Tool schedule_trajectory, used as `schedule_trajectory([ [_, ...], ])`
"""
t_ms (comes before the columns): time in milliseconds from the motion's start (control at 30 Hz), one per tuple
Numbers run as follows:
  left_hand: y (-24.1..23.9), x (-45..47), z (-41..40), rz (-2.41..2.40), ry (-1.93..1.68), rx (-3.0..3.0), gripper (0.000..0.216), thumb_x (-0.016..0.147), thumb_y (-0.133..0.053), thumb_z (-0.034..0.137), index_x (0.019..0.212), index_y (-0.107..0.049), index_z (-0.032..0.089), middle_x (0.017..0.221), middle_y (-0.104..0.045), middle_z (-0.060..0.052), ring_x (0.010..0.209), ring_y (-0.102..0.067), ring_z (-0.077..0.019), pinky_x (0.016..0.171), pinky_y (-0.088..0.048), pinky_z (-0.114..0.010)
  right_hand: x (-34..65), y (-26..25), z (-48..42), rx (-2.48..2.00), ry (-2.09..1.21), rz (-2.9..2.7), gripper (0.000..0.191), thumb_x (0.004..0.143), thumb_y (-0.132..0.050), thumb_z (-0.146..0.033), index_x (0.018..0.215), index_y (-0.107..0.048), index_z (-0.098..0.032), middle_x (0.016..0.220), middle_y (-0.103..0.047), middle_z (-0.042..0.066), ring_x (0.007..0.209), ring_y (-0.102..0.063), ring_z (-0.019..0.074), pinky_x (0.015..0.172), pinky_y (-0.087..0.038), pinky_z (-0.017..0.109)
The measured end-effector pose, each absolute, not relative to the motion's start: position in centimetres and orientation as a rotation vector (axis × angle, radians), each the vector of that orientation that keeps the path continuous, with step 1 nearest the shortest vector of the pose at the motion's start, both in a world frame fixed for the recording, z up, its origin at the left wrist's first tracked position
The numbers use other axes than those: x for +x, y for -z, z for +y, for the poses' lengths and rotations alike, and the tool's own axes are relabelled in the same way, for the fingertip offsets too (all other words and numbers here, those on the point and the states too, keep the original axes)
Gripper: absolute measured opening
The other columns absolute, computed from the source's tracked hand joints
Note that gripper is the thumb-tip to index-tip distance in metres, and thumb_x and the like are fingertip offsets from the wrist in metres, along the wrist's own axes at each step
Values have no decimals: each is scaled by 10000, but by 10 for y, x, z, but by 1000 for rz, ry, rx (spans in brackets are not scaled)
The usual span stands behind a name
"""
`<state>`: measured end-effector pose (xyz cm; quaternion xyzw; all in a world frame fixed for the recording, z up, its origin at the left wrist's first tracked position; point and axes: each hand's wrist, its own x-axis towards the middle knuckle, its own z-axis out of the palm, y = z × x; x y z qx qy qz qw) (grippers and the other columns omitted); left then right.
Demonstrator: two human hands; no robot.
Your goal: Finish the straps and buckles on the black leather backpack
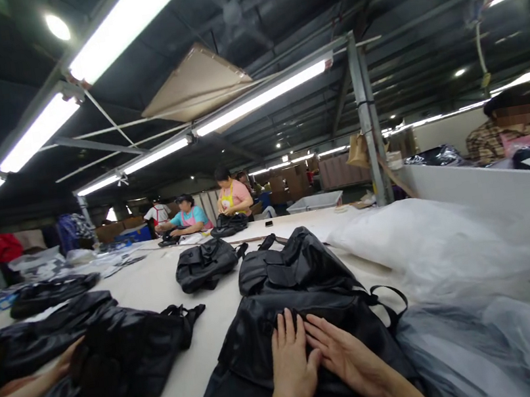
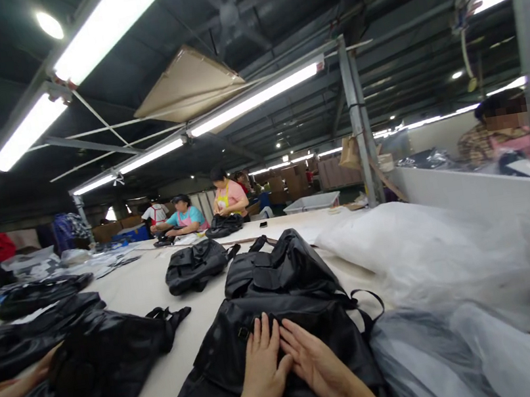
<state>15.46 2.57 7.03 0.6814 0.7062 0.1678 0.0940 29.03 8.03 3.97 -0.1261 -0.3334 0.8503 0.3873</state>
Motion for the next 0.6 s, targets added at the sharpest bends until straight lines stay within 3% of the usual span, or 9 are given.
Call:
schedule_trajectory([
  [200,-81,157,14,2078,-403,1939,797,848,-455,400,1551,-156,172,1609,80,-64,1483,84,-291,1192,-32,-511,301,-38,80,-241,-2207,-858,550,724,-794,-429,1193,-648,-183,1478,-439,154,1292,-505,302,886,-530,338],
  [333,-85,149,-15,1991,-342,1941,769,876,-446,428,1547,-168,177,1606,76,-86,1480,76,-296,1195,-26,-499,315,-45,77,-174,-2256,-754,558,723,-794,-432,1163,-657,-116,1367,-550,193,1216,-575,300,977,-501,376],
  [467,-67,133,-39,1892,-273,2056,605,943,-331,464,1492,-368,210,1608,-81,-68,1483,4,-311,1202,-76,-504,326,-50,77,-135,-2220,-629,468,755,-773,-370,1131,-675,-108,1278,-624,173,1157,-621,262,936,-534,350],
  [567,-43,120,-42,1856,-153,2060,734,872,-468,596,1480,-393,191,1573,-223,-92,1469,-108,-368,1208,-151,-503,331,-47,82,-98,-2136,-554,362,779,-745,-338,1085,-702,-150,1213,-673,125,1092,-659,230,861,-570,317],
  [600,-37,117,-42,1859,-215,2008,680,879,-437,629,1439,-468,245,1536,-338,-68,1454,-201,-362,1208,-184,-494,333,-44,85,-89,-2089,-532,326,776,-744,-317,1065,-711,-170,1186,-689,103,1068,-670,218,833,-580,300],
])
